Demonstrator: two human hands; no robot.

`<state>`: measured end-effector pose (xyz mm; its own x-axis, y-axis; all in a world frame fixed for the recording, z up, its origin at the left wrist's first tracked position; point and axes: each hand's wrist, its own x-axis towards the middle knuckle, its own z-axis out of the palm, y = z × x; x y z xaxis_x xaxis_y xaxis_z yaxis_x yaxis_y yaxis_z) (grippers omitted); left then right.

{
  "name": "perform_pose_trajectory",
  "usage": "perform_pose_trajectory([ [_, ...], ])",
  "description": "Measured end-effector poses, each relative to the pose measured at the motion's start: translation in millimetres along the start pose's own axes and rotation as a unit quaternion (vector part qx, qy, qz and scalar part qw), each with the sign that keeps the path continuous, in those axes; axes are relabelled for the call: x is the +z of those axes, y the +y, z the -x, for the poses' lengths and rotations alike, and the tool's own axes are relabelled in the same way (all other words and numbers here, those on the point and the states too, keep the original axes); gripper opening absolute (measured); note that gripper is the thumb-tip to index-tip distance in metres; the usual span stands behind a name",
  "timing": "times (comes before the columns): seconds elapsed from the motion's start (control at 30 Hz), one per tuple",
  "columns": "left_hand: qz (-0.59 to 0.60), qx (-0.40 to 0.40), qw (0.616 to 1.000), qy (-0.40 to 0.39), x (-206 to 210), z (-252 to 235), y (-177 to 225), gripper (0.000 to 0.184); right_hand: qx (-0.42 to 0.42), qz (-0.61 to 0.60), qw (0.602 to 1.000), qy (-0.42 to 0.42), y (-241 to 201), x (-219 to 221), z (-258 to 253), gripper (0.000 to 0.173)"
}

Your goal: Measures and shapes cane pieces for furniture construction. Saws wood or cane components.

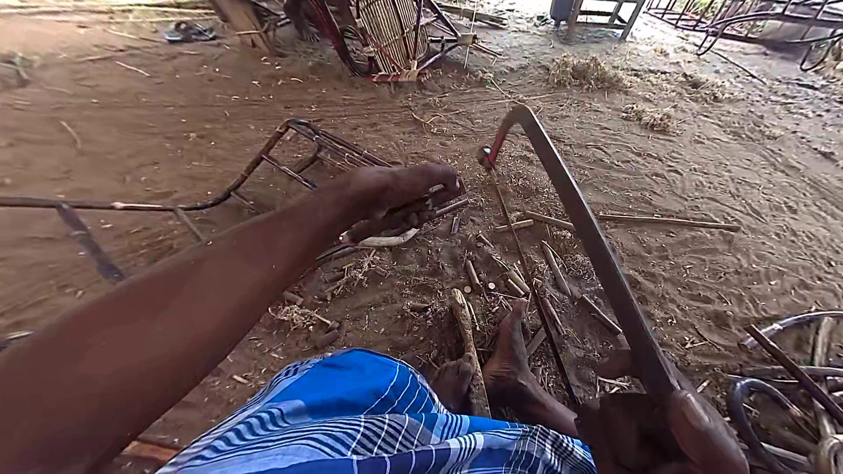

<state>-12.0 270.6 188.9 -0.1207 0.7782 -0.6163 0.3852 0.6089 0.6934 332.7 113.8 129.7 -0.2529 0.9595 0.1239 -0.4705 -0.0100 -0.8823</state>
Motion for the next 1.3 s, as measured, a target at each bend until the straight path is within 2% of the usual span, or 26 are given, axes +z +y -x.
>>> perform_pose_trajectory([
  [0.27, -0.033, -0.034, 0.999, -0.020, 21, -8, 0, 0.045, -0.025, 0.073, 0.996, -0.050, -5, 32, 12, 0.044],
  [0.43, -0.028, -0.030, 0.999, -0.036, 23, -11, -1, 0.048, -0.009, 0.058, 0.998, -0.017, -6, 34, 16, 0.044],
  [0.67, -0.035, -0.034, 0.998, -0.031, 35, -17, -14, 0.052, -0.013, 0.179, 0.984, -0.015, -3, 41, 26, 0.047],
  [0.77, -0.144, 0.050, 0.987, -0.049, 48, -28, -29, 0.050, -0.005, 0.179, 0.984, -0.009, 3, 34, 32, 0.048],
  [0.83, -0.226, 0.105, 0.968, -0.033, 61, -33, -39, 0.044, 0.011, 0.154, 0.988, 0.012, 5, 27, 38, 0.044],
  [0.9, -0.251, 0.134, 0.958, -0.022, 77, -42, -56, 0.040, 0.027, 0.139, 0.990, 0.030, 6, 17, 46, 0.041],
  [1.03, -0.319, 0.136, 0.937, -0.039, 111, -48, -99, 0.049, 0.075, 0.154, 0.985, 0.031, 10, -8, 72, 0.044],
  [1.17, -0.355, 0.103, 0.927, -0.054, 138, -56, -148, 0.051, 0.125, 0.188, 0.974, 0.031, 20, -18, 86, 0.046],
  [1.23, -0.359, 0.114, 0.926, -0.036, 152, -65, -169, 0.051, 0.144, 0.209, 0.967, 0.030, 27, -17, 87, 0.046],
  [1.3, -0.358, 0.142, 0.923, 0.002, 165, -56, -169, 0.050, 0.146, 0.218, 0.964, 0.036, 36, -18, 84, 0.044],
])
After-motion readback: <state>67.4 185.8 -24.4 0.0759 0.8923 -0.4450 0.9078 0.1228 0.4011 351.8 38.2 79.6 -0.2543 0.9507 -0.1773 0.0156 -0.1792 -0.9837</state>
